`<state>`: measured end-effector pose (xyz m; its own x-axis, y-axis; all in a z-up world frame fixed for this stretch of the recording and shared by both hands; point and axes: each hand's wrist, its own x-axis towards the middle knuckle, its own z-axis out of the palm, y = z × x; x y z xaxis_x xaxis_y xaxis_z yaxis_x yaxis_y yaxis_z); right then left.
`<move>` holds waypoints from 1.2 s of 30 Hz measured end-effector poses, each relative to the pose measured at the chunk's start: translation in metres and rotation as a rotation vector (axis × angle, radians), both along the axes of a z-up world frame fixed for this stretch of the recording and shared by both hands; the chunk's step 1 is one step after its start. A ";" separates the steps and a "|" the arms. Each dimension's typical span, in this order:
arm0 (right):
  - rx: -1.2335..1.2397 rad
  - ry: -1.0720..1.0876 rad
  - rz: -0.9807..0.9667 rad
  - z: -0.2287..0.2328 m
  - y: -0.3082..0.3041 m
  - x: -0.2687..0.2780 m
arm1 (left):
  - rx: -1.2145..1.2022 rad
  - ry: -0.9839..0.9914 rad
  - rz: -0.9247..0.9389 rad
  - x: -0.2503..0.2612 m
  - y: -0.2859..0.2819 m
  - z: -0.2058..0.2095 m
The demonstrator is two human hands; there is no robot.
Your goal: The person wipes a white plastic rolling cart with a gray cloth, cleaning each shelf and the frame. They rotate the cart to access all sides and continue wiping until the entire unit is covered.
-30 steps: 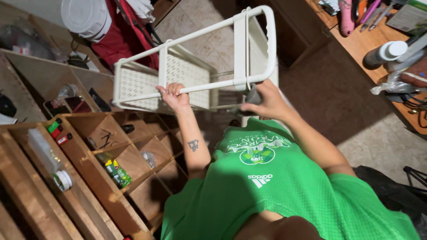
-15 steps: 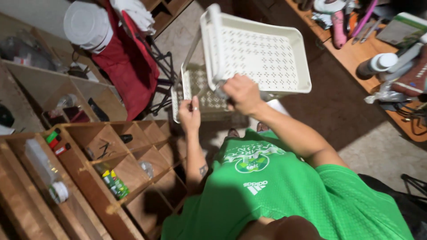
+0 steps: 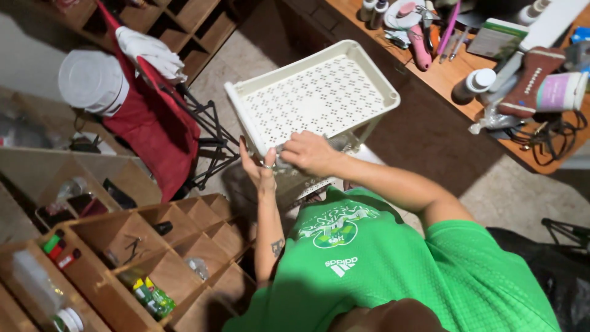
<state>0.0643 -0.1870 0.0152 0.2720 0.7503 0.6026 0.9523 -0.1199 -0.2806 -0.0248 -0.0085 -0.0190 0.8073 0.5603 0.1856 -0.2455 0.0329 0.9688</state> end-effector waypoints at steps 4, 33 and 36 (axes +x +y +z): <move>-0.060 0.036 -0.112 -0.030 -0.047 0.033 | 0.001 0.017 0.098 -0.011 0.014 0.011; 0.191 0.561 -0.567 0.003 -0.094 0.099 | 0.113 -0.081 0.108 -0.050 0.008 -0.011; -0.065 0.406 -0.625 -0.029 -0.081 0.086 | 0.095 -0.058 0.115 -0.054 -0.001 -0.018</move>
